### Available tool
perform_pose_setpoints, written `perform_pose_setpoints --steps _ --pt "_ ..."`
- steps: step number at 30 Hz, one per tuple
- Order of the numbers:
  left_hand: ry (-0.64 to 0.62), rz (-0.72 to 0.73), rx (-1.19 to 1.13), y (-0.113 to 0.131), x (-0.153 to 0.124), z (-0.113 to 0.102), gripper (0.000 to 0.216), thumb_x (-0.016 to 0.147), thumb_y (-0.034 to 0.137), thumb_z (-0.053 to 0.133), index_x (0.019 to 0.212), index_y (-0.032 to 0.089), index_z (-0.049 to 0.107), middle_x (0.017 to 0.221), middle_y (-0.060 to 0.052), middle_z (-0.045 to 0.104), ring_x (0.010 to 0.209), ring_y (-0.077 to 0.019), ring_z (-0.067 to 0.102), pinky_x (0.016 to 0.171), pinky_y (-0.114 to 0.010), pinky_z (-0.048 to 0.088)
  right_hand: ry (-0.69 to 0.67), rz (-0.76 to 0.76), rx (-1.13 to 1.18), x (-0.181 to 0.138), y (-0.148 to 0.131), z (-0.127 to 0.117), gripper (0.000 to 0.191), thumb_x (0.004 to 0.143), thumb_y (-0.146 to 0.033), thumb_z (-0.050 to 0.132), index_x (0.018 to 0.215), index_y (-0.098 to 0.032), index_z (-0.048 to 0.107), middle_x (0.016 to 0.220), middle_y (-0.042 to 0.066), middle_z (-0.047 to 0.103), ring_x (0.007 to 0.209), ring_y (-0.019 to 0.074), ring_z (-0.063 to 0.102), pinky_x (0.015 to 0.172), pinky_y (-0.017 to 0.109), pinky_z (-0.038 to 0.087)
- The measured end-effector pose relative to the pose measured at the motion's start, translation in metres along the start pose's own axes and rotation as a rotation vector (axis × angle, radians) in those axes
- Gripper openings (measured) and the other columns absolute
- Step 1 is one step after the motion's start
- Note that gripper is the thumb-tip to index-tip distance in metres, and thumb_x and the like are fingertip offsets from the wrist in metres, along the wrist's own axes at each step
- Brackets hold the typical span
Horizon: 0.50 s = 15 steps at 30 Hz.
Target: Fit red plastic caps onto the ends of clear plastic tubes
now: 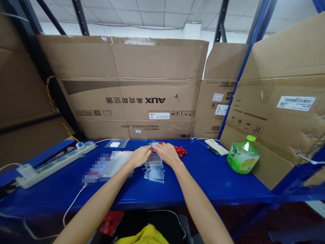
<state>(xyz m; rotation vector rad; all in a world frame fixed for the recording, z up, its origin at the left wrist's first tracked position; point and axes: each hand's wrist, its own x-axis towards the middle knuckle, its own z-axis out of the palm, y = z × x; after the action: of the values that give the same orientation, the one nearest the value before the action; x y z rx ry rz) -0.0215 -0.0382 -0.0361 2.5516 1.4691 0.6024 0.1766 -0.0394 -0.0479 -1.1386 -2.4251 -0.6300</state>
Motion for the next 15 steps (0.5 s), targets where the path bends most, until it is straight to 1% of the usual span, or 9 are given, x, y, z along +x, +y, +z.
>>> perform_pose_setpoints --steps 4,6,8,10,13,15 --pt "-0.071 0.009 0.014 -0.005 0.000 -0.002 0.033 0.100 0.028 0.033 0.097 0.022 0.064 0.103 -0.007 0.074 0.098 -0.0244 0.068 0.080 -0.032 0.046 -0.007 -0.035 -0.007 0.000 -0.001 0.002 0.024 0.107 -0.030 0.046 0.107 -0.020 0.067 0.101 0.007 0.073 0.096 0.0187 0.061 0.080 0.030 0.035" --pt "-0.070 0.040 0.022 -0.006 0.000 -0.001 0.030 0.100 0.026 0.034 0.099 0.022 0.064 0.104 -0.006 0.074 0.099 -0.0238 0.068 0.082 -0.032 0.047 -0.010 -0.033 -0.005 0.000 -0.004 0.000 0.025 0.107 -0.031 0.045 0.109 -0.020 0.068 0.101 0.008 0.073 0.096 0.0188 0.062 0.082 0.030 0.036" --pt "-0.037 0.076 0.032 -0.005 0.000 0.001 0.029 0.100 0.025 0.035 0.103 0.022 0.064 0.109 -0.007 0.072 0.103 -0.0232 0.067 0.085 -0.031 0.047 -0.016 0.003 -0.003 0.000 -0.007 -0.002 0.028 0.107 -0.033 0.043 0.110 -0.020 0.067 0.101 0.009 0.074 0.096 0.0191 0.064 0.082 0.030 0.036" --pt "0.006 0.089 0.056 -0.004 0.000 0.003 0.028 0.101 0.025 0.036 0.106 0.021 0.063 0.112 -0.008 0.070 0.104 -0.0231 0.065 0.087 -0.032 0.047 -0.041 0.073 -0.008 0.002 -0.011 -0.004 0.032 0.108 -0.036 0.039 0.112 -0.019 0.066 0.099 0.010 0.075 0.092 0.0197 0.066 0.079 0.030 0.037" --pt "0.059 0.073 0.115 -0.001 0.001 0.007 0.027 0.102 0.026 0.036 0.109 0.020 0.061 0.109 -0.009 0.065 0.101 -0.0232 0.063 0.087 -0.033 0.048 -0.115 0.182 -0.037 0.005 -0.017 -0.006 0.039 0.109 -0.039 0.033 0.115 -0.017 0.065 0.093 0.012 0.076 0.082 0.0204 0.069 0.074 0.029 0.037" --pt "0.078 0.069 0.153 0.002 0.001 0.008 0.025 0.102 0.025 0.037 0.109 0.019 0.061 0.108 -0.010 0.063 0.101 -0.0234 0.062 0.087 -0.033 0.048 -0.141 0.198 -0.045 0.007 -0.018 -0.006 0.040 0.109 -0.036 0.030 0.118 -0.018 0.065 0.092 0.012 0.077 0.079 0.0199 0.070 0.071 0.028 0.037"
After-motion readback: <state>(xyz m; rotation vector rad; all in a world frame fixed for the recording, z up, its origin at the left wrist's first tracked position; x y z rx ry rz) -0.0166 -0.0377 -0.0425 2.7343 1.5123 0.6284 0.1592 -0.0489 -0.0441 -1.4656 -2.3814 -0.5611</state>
